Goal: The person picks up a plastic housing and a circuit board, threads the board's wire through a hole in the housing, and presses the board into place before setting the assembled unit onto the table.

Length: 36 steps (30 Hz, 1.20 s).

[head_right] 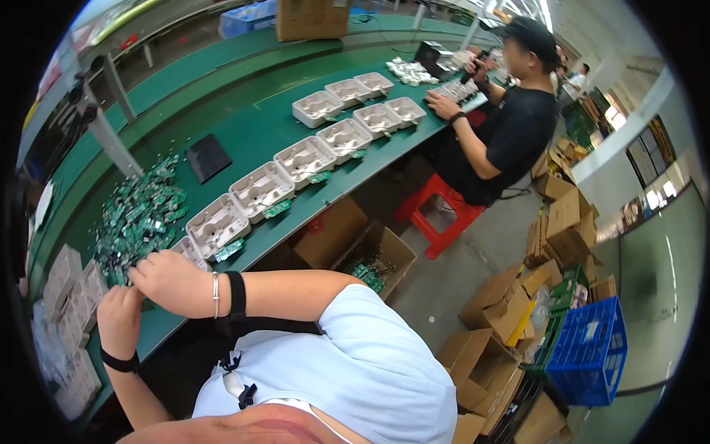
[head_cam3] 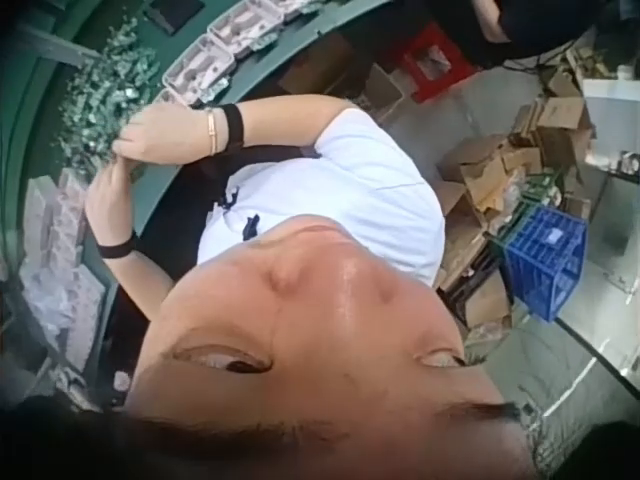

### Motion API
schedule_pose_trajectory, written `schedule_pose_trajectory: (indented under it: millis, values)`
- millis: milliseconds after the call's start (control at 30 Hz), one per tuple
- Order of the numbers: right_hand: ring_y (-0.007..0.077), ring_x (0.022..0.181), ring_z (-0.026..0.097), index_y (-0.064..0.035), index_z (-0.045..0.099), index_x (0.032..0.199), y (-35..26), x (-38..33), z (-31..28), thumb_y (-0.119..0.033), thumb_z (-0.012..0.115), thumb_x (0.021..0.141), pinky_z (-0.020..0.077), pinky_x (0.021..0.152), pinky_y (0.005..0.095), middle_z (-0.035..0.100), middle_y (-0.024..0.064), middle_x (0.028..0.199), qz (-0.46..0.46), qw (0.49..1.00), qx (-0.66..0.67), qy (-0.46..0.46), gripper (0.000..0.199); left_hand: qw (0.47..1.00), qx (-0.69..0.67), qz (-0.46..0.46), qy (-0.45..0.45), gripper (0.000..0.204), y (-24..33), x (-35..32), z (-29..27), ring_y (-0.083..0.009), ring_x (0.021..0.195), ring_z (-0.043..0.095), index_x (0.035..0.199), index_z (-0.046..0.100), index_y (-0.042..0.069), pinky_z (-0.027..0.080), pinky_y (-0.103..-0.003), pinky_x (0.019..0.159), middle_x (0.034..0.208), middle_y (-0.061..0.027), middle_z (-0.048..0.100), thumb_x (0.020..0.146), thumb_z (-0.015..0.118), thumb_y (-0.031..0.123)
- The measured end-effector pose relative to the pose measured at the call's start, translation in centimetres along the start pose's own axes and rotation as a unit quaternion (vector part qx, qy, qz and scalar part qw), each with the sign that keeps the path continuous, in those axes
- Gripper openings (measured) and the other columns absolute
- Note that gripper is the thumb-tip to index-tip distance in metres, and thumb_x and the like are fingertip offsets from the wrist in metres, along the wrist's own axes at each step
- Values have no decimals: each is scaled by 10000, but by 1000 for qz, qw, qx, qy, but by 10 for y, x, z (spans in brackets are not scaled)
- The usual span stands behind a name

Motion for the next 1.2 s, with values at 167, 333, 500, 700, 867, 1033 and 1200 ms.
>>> schedule_pose_trajectory:
  millis: [167,333,500,700,867,1033,1200]
  values:
    - [303,661,692,-28,752,1044,2,-30,50,-142,688,943,559,649,426,767,196,940,102,902,268,-322,164,993,-53,-74,-80,138,3,-52,-15,-336,817,652,954,681,54,514,-457,716,831,-123,662,847,757,97]
    - [66,577,546,-9,739,1149,-27,-31,71,-185,627,1082,431,521,207,780,62,922,401,498,620,-454,220,942,-261,-145,-152,206,-30,-110,-13,-343,804,686,1044,738,66,539,-443,719,884,-125,714,918,781,224]
    - [93,694,514,-2,742,1141,-12,-28,102,-107,639,1050,437,628,225,699,146,1176,396,406,756,-326,173,887,-351,-281,-109,302,-97,-160,-22,-323,852,718,1125,731,36,556,-403,747,996,-153,749,939,779,269]
    - [128,830,547,-10,719,1169,12,-15,105,-92,645,1045,450,710,244,634,126,1245,354,509,761,-188,166,906,-122,-406,-14,346,-190,-203,-16,-341,884,731,1110,730,8,573,-435,787,1047,-173,763,943,755,310]
    - [170,919,593,-43,686,1182,16,-3,116,-65,618,1060,512,806,284,621,100,1225,382,564,730,-51,140,875,-6,-472,-103,384,-256,-187,26,-382,915,747,998,768,2,590,-485,823,998,-191,776,949,711,378]
    - [214,982,659,-6,694,1164,14,-2,121,-38,647,1037,554,859,336,648,143,1229,401,589,701,14,139,849,52,-484,-205,408,-287,-164,48,-404,909,751,916,792,18,602,-508,822,942,-211,770,937,688,412]
    - [207,966,655,-7,687,1169,9,2,116,-31,640,1039,550,867,335,647,136,1229,379,672,636,21,140,853,48,-478,-204,329,-291,-165,61,-404,899,752,893,801,32,608,-506,826,945,-216,769,893,692,342]
Point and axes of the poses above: each hand's wrist, its own x-axis towards the middle knuckle, its own z-axis out of the palm, y = z × x, the point moved 4 cm from there along x, towards the middle knuckle
